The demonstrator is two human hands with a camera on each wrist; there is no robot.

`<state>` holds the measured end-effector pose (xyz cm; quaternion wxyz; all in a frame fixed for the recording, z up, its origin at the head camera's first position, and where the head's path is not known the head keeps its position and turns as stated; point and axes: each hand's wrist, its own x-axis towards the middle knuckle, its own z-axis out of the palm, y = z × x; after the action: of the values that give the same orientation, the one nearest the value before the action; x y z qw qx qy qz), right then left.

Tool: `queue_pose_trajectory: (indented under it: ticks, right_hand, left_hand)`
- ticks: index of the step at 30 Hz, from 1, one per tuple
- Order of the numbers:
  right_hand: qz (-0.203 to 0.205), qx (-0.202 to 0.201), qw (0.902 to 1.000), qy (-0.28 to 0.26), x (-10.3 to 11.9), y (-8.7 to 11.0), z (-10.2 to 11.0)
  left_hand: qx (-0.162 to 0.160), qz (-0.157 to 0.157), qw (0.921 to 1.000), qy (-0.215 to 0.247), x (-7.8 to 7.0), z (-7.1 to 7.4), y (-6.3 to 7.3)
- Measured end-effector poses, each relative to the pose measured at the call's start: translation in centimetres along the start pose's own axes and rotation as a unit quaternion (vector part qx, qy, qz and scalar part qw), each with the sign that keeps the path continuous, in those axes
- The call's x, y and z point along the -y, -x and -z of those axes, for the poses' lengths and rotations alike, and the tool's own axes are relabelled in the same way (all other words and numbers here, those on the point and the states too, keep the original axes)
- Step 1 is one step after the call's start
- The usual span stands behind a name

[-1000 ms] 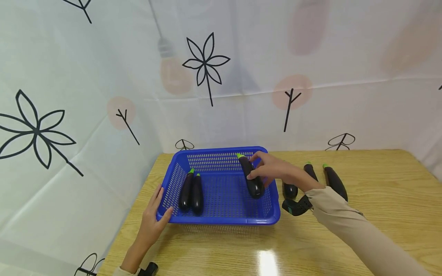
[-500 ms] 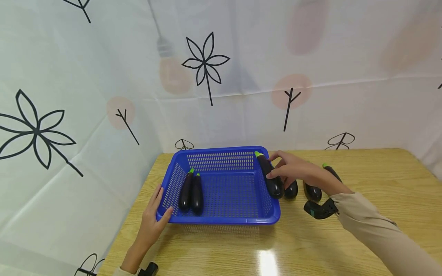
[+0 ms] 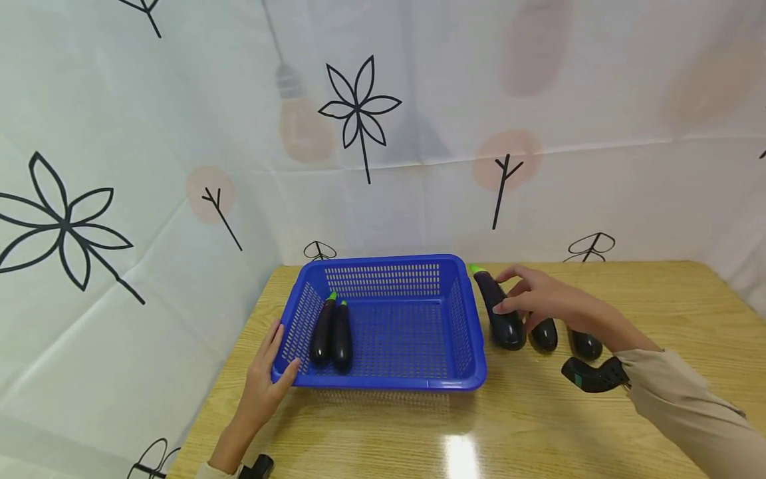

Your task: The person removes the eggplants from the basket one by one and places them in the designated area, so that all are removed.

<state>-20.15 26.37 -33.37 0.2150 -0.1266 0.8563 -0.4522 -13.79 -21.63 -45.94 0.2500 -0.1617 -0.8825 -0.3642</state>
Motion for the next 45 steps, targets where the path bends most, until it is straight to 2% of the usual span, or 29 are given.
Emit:
queue_pose_trajectory:
  ticks: [19,30,38,45]
  right_hand:
    - [-0.014,-0.008,0.9998,0.015,-2.6,1.8,1.7]
    - [-0.023,-0.014,0.9995,0.018,-4.3,2.6,3.0]
    - [-0.005,-0.024,0.9987,0.045,-4.9,3.6,4.1]
    - [-0.016,-0.034,0.9979,0.053,-5.9,4.1,4.8]
  left_hand:
    - [-0.005,-0.012,0.9999,0.003,0.0,0.0,0.0]
    - [-0.002,-0.003,1.0000,0.004,0.0,0.0,0.0]
    - [-0.004,-0.006,1.0000,0.002,-0.1,0.0,0.1]
    - [-0.005,-0.006,1.0000,-0.001,0.0,0.0,0.1]
